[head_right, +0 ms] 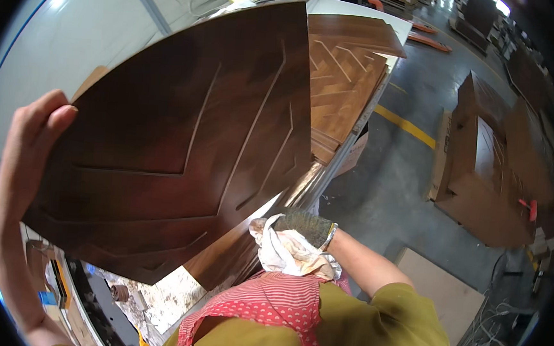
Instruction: The person wipes down wooden furniture panels with a white cloth, applies a liquid from a bottle to the cloth, and uses a small scraper to clean edges or residues.
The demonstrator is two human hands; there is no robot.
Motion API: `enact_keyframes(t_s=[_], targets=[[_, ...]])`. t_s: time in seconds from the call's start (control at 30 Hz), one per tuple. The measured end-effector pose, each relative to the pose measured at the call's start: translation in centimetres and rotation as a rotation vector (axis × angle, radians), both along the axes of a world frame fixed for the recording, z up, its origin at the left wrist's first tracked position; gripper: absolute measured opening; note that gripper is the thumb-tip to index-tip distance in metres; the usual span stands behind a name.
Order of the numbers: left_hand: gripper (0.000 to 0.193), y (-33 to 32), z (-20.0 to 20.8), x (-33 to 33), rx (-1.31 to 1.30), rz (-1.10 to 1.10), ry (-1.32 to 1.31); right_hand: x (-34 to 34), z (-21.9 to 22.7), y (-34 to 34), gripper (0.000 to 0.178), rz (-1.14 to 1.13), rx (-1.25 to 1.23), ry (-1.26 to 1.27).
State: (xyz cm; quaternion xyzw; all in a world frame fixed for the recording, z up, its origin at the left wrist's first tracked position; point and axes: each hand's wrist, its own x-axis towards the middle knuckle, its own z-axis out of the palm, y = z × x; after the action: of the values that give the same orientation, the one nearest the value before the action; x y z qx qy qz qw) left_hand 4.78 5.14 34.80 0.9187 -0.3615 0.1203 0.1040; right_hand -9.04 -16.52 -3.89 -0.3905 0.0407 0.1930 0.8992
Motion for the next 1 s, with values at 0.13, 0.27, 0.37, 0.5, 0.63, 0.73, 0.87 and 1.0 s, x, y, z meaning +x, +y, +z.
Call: enact_keyframes(t_s=[0.13, 0.27, 0.37, 0.5, 0.63, 0.73, 0.87, 1.0], targets=[[0.031, -0.1, 1.0, 2.0, -0.21, -0.067, -0.329, -0.6, 1.7, -1.4, 0.023, -0.074, -0.153, -0.192], [0.037, -5.9, 0.5, 4.8, -0.176, -0.092, 0.089, -3.1, 2.1, -6.0, 0.023, -0.082, 0.078, -0.272], [0.042, -10.0, -3.1, 9.2, -0.201, -0.104, 0.187, -4.1, -0.2, -11.8, 0.024, -0.213, -0.551, -0.438], [0.048, -17.1, -11.0, 15.0, -0.096, 0.011, 0.286, -3.8, 3.5, -17.3, 0.04, -0.442, -0.204, -0.203], [0.054, -24.5, -20.9, 20.5, -0.07, -0.071, 0.31, -2.7, 4.0, -24.6, 0.012, -0.544, -0.38, -0.108], [0.058, -29.0, -26.9, 23.9, -0.015, -0.055, 0.312, -0.2, 6.3, -30.2, 0.014, -0.42, -0.723, -0.269], [0.057, -33.2, -30.9, 25.2, -0.009, -0.021, 0.323, 2.6, 6.2, -34.9, 0.02, -0.309, -1.343, -0.488], [0.054, -35.4, -33.0, 26.9, 0.032, -0.021, 0.294, 4.6, 4.1, -38.6, 0.025, -0.281, -1.156, -0.625]])
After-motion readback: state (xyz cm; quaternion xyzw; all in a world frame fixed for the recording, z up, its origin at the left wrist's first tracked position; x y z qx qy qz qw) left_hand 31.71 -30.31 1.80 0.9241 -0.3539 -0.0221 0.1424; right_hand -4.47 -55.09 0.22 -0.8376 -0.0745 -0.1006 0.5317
